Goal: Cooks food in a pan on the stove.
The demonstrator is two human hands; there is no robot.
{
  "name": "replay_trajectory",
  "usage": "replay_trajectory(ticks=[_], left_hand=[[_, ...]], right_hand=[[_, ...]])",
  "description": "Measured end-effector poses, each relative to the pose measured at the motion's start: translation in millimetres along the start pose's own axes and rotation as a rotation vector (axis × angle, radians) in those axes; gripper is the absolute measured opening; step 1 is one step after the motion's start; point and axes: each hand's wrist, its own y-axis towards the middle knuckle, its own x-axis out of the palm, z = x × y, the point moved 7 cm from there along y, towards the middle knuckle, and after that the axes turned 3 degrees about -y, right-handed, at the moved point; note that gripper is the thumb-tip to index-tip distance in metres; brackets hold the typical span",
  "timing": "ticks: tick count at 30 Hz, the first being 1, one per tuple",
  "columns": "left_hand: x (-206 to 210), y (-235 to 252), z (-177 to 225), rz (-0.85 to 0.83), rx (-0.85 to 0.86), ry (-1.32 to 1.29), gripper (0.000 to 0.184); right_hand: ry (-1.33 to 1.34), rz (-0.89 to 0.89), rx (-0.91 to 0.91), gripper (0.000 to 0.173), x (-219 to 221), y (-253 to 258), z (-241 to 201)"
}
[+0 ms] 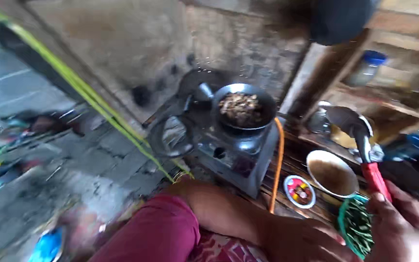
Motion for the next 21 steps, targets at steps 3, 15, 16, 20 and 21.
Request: replay_trajectory(ticks=[3,15,16,20,21], left_hand=[[-73.1,-41.6,29.9,-0.063,-0.061,0.347,0.030],[-347.9,-200.7,-44.9,0.303,-1.225,1.140,0.021],[-342.5,-199.5,-60.3,0.256,-1.297,1.070,0.020],[-314.4,-202.9,-119.9,0.072,-1.511,0.940,0.024],[-309.2,-203.0,-130.7,0.033,-1.546,0.953,0.029]], right_hand=[[-0.289,-0.090,-0.201,0.043,63.2,32.6,-24.4],[0.147,0.045,0.069,0.025,139.9,-17.9,-31.7],[0.155,0.056,0.082,0.025,137.5,-26.3,-30.3],[0.195,0.119,0.167,0.023,118.8,-59.3,-27.2],[0.205,0.142,0.189,0.023,111.7,-66.8,-25.9]])
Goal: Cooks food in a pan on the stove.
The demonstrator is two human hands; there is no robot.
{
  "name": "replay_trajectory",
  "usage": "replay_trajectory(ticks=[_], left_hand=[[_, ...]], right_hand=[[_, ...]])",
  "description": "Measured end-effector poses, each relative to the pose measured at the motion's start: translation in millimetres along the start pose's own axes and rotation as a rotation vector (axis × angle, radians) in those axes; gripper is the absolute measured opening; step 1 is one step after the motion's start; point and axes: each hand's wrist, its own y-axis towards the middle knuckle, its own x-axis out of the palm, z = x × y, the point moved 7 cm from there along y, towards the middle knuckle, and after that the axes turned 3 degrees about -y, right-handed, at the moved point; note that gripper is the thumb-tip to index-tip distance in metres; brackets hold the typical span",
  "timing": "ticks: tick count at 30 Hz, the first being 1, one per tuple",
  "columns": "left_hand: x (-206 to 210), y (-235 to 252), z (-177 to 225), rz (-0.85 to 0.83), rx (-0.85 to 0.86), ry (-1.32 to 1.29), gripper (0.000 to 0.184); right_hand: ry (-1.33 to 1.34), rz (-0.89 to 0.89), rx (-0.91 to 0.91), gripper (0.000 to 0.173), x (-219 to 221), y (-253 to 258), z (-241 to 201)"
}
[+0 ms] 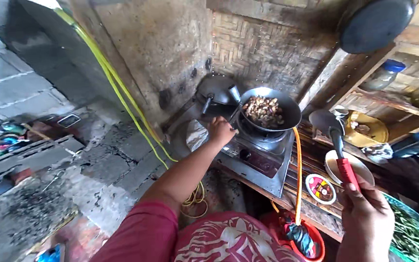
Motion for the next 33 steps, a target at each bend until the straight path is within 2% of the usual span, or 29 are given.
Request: replay_trajectory(ticks=[2,4,9,12,14,16,18,21,23,26,28,31,33], left_hand=[[12.9,7.5,7.9,-0.029,-0.027,0.083,0.040],[19.5,11.7,13.8,-0.058,-0.041,0.145,0.043],[21.2,16.8,13.8,-0.051,-0.028,0.148,0.024],[-11.0,0.2,23.9,0.155,0.049,-0.021,0.022],[-42.8,-10.2,53.1,0.385,0.189,-0.144,0.021],[-57.5,-11.5,88.3,0.497,0.278,-0.165,0.019],[-54.4,2.6,121.7,0.418,0.292,-0.099,0.019],[-44.9,20.1,152.9,0.178,0.262,0.003,0.028],[-63.7,4.8,159.3,0.245,0.304,-0.027,0.031],[-110.5,-39.0,142.9,0.474,0.399,-0.119,0.030],[-133.8,-71.3,119.0,0.556,0.420,-0.166,0.031],[-141.2,-118.8,70.5,0.602,0.416,-0.175,0.035],[-124.5,-147.7,30.6,0.590,0.391,-0.166,0.037]], right_hand=[[0.008,0.049,0.036,0.023,-18.5,-11.4,1.7],[0.012,0.102,0.055,0.023,-36.3,-20.3,3.8],[0.023,0.202,0.099,0.022,-72.2,-29.6,10.4],[0.042,0.212,0.101,0.023,-83.6,-27.1,13.0],[0.046,0.210,0.103,0.023,-87.2,-20.4,16.6],[0.036,0.182,0.105,0.022,-87.6,-14.1,19.4],[0.041,0.148,0.101,0.022,-80.3,-7.6,19.5],[0.047,0.088,0.060,0.022,-61.4,2.5,11.6],[-0.106,0.031,0.005,0.024,-47.3,13.8,0.9],[-0.638,-0.157,-0.260,0.031,-14.2,45.3,-28.7],[-0.853,-0.293,-0.424,0.027,19.0,70.4,-48.3],[-1.124,-0.531,-0.442,0.023,72.3,104.1,-58.5],[-1.312,-0.676,-0.413,0.020,106.7,119.9,-48.6]])
